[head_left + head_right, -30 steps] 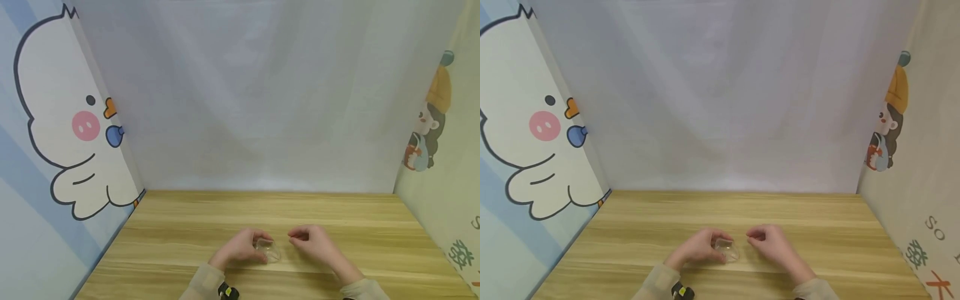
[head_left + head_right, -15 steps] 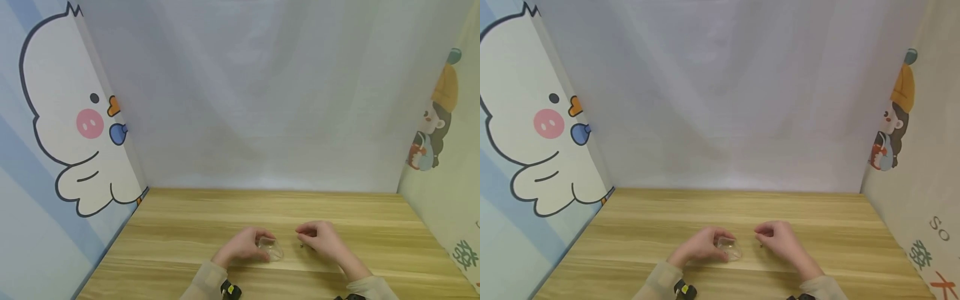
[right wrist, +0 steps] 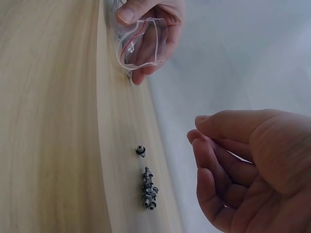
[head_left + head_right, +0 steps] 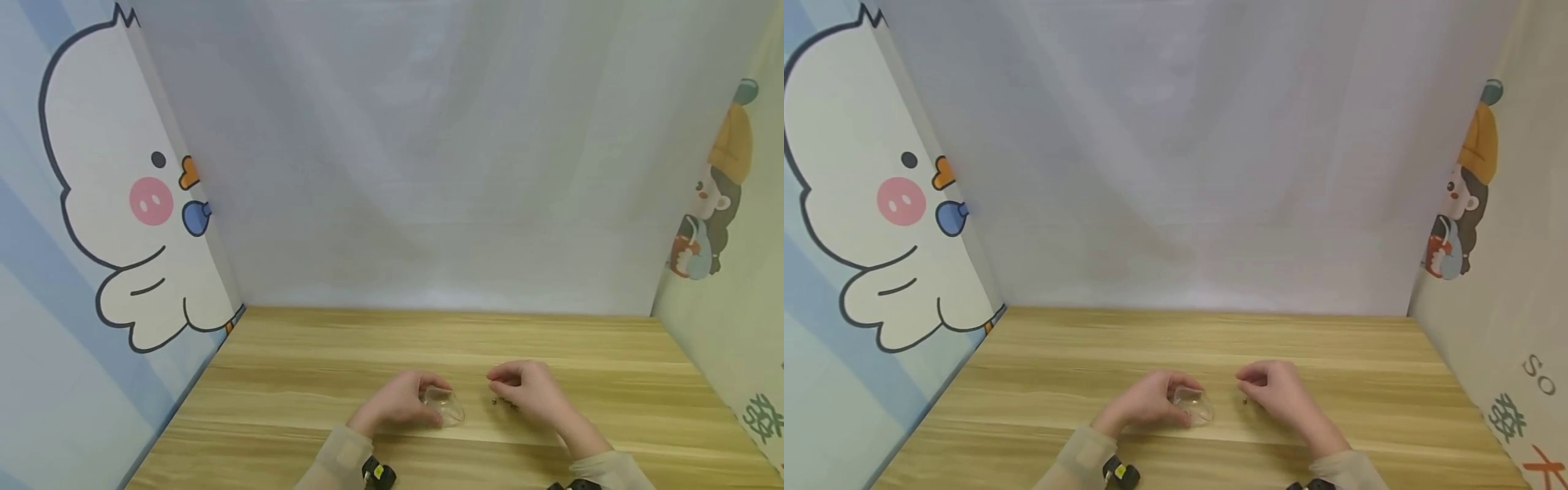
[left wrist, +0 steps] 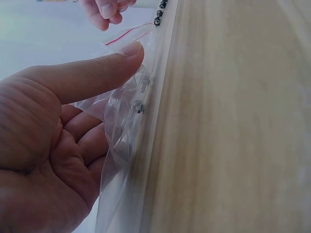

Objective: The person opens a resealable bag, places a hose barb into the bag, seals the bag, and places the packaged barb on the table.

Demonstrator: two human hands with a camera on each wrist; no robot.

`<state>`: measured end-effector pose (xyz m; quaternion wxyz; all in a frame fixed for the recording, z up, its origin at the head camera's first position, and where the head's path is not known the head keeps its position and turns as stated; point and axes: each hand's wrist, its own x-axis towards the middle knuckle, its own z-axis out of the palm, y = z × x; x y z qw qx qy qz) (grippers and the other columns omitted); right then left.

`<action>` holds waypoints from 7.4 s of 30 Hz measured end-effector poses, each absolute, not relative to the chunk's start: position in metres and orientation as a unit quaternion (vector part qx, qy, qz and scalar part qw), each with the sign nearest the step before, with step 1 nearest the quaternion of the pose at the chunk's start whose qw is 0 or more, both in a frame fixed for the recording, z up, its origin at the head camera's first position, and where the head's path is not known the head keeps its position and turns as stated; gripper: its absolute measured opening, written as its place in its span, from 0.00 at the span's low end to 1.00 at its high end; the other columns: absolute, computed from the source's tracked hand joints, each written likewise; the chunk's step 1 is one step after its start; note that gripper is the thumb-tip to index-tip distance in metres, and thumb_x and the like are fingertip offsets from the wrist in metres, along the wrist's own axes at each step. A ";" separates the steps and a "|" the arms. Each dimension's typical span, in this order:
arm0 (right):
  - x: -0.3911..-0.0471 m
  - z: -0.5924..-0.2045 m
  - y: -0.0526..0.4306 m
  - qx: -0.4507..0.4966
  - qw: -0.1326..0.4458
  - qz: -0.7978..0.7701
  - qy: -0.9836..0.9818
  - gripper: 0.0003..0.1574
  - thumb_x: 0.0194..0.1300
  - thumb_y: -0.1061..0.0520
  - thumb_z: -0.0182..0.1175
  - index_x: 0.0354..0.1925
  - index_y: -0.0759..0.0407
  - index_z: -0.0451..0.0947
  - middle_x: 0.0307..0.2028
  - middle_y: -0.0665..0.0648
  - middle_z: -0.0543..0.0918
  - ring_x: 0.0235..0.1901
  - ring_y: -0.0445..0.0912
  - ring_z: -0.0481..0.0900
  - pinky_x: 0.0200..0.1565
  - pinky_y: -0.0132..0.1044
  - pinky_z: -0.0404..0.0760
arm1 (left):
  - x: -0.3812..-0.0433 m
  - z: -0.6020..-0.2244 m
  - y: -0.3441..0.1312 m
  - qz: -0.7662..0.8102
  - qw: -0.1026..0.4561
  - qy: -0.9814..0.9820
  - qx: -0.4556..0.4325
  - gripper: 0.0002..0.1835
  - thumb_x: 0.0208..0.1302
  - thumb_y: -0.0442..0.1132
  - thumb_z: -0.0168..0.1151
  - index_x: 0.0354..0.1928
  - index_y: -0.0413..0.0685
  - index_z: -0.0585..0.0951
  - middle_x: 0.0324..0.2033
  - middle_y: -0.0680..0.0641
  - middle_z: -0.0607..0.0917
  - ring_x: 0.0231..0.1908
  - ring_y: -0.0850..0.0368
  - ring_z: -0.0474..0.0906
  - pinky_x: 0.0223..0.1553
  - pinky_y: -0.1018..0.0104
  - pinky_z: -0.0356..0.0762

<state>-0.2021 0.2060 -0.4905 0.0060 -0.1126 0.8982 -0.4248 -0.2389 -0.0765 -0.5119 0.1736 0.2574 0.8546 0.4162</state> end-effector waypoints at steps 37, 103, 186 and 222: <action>-0.218 -0.502 0.260 -0.177 0.073 -0.397 0.898 0.07 0.65 0.59 0.74 0.41 0.59 0.89 0.35 0.48 0.89 0.36 0.43 0.84 0.42 0.35 0.82 | -0.243 -0.516 -0.076 0.420 0.173 0.853 0.258 0.29 0.50 0.35 0.87 0.55 0.60 0.89 0.56 0.59 0.88 0.57 0.59 0.80 0.64 0.53 0.75; -0.218 -0.511 0.271 -0.207 0.136 -0.412 0.877 0.06 0.65 0.61 0.74 0.40 0.61 0.88 0.35 0.50 0.88 0.35 0.41 0.82 0.39 0.34 0.82 | -0.245 -0.519 -0.078 0.407 0.166 0.858 0.265 0.28 0.50 0.39 0.87 0.55 0.62 0.89 0.56 0.61 0.87 0.50 0.63 0.76 0.58 0.56 0.75; -0.214 -0.500 0.258 -0.221 0.085 -0.394 0.888 0.06 0.65 0.60 0.74 0.41 0.57 0.88 0.34 0.45 0.87 0.35 0.39 0.82 0.40 0.35 0.84 | -0.243 -0.518 -0.076 0.410 0.168 0.857 0.264 0.28 0.50 0.37 0.87 0.55 0.62 0.90 0.55 0.61 0.88 0.45 0.63 0.76 0.53 0.61 0.74; -0.202 -0.502 0.190 -0.252 0.017 -0.431 0.866 0.05 0.65 0.61 0.73 0.39 0.62 0.90 0.32 0.44 0.88 0.32 0.35 0.83 0.36 0.33 0.84 | -0.243 -0.517 -0.076 0.416 0.174 0.854 0.260 0.28 0.51 0.37 0.86 0.56 0.61 0.89 0.56 0.63 0.88 0.59 0.61 0.78 0.65 0.52 0.74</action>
